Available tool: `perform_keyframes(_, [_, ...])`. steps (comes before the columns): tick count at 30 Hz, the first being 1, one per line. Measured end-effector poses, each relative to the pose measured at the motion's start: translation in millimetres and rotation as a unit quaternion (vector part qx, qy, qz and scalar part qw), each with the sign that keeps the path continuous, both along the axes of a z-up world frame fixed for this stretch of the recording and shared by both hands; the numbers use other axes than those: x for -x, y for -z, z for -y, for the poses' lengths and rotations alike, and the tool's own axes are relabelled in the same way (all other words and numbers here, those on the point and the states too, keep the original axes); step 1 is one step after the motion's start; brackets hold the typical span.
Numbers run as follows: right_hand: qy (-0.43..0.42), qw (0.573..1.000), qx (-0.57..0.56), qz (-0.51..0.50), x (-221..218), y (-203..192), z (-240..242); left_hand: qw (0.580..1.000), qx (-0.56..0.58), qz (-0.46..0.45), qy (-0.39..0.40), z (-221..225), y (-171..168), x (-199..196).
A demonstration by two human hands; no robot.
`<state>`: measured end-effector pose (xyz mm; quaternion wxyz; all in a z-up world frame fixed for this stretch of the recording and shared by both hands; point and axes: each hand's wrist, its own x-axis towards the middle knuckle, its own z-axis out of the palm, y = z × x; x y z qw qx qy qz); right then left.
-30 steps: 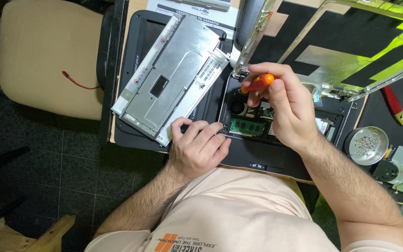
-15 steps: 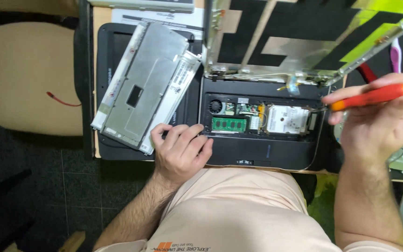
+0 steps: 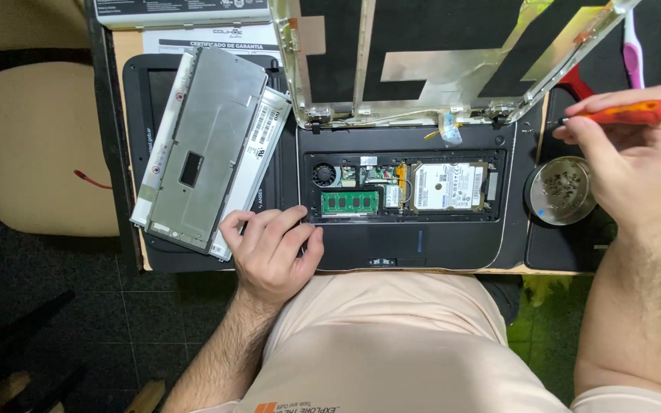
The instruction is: Disassembling and repairing internal components of a laptop, including removing screws and disconnecting cables.
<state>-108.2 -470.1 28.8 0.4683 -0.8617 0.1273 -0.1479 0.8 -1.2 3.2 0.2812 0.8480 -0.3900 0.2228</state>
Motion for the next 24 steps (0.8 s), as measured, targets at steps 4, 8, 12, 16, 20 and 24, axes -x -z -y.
perform_keyframes(4, [0.000,0.997,0.073,-0.028,-9.7,-10.7,-12.9,1.000,-0.003,-0.003,0.001,-0.3,1.5,0.8])
perform_keyframes(8, [-0.006,0.991,0.099,-0.087,-16.0,-11.1,-13.6,1.000,-0.003,-0.007,0.002,-0.2,1.0,0.4])
perform_keyframes(12, [0.000,0.990,0.087,-0.106,-18.4,-9.2,-12.6,1.000,-0.004,-0.007,0.007,0.3,-0.6,-0.2])
perform_keyframes(16, [-0.015,0.996,0.054,-0.070,-25.4,-18.9,-21.1,1.000,-0.003,-0.006,0.012,1.1,-2.2,-1.0])
perform_keyframes(20, [-0.008,0.993,0.070,-0.094,-25.4,-23.0,-19.6,1.000,-0.005,-0.003,0.010,0.9,-1.4,-0.9])
perform_keyframes(24, [-0.023,0.999,-0.006,-0.036,-18.2,-18.3,-17.9,1.000,-0.006,-0.006,0.008,0.4,-1.6,-0.7])
